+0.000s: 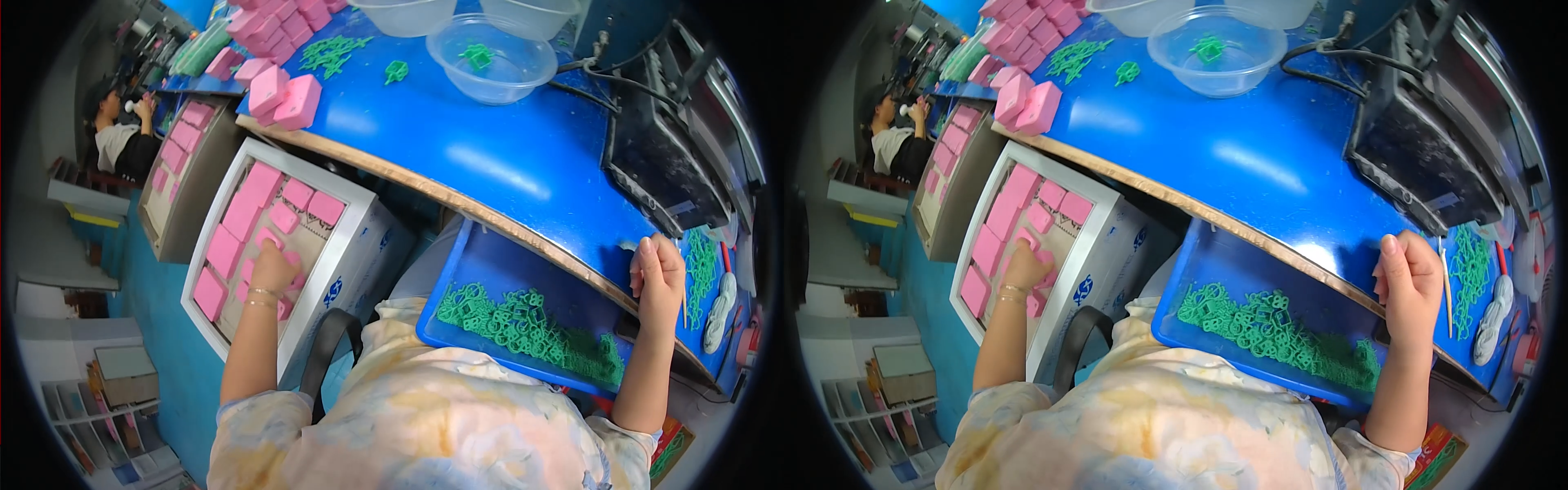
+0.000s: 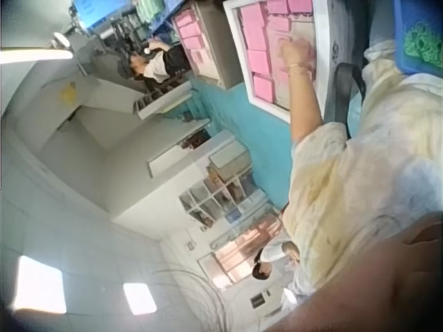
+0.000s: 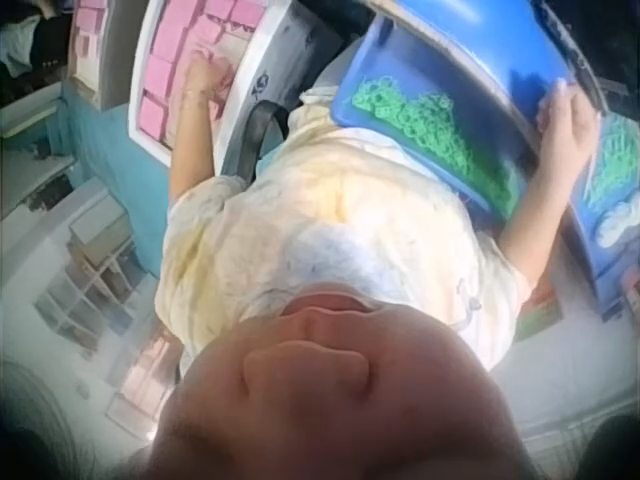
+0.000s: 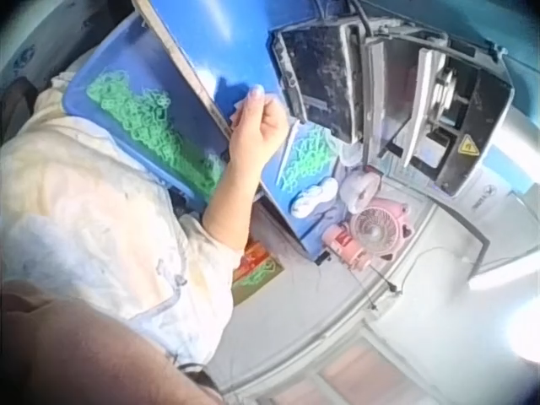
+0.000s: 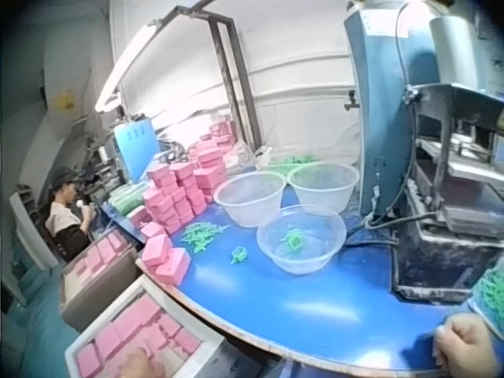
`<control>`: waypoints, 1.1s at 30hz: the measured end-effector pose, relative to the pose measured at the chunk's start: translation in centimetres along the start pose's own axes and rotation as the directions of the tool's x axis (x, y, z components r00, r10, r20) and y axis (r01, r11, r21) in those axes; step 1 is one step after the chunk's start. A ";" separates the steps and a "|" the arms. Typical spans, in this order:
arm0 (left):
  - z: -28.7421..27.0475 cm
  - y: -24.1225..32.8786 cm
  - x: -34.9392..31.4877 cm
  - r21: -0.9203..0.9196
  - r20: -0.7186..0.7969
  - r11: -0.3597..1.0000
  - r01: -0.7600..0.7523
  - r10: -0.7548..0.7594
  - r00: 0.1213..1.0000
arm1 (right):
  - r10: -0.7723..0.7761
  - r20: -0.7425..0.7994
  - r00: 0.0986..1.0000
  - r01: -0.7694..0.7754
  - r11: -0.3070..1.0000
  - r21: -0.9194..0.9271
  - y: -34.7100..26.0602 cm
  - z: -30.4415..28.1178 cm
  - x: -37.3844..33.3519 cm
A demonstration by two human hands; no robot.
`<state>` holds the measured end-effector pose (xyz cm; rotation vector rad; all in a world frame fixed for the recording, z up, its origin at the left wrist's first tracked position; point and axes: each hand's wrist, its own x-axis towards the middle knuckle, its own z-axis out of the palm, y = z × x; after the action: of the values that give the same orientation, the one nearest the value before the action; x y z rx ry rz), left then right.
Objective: Assembling small colorful plastic components into larger toy units using a handheld mold and tweezers.
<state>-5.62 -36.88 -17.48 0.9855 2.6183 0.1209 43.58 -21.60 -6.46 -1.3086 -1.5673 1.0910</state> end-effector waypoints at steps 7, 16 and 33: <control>-5.6 14.1 -7.9 -0.475 -0.337 0.527 -0.705 0.631 0.699 | -0.188 -0.002 0.982 0.187 0.973 0.133 0.6 0.3 -0.8; -4.1 29.9 -14.4 -0.492 -0.375 -0.138 -0.859 0.925 0.066 | -0.471 0.106 0.876 0.482 0.867 -0.127 -4.4 2.5 -0.5; -2.0 32.7 -12.7 -0.979 -0.086 -0.014 -0.204 0.934 0.347 | -0.404 -0.257 0.878 0.392 0.915 -0.099 -0.3 0.8 1.6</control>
<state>23.05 -20.39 -5.62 1.3106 0.7646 1.1383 42.50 -20.20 -6.32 -1.0465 -1.5643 0.5932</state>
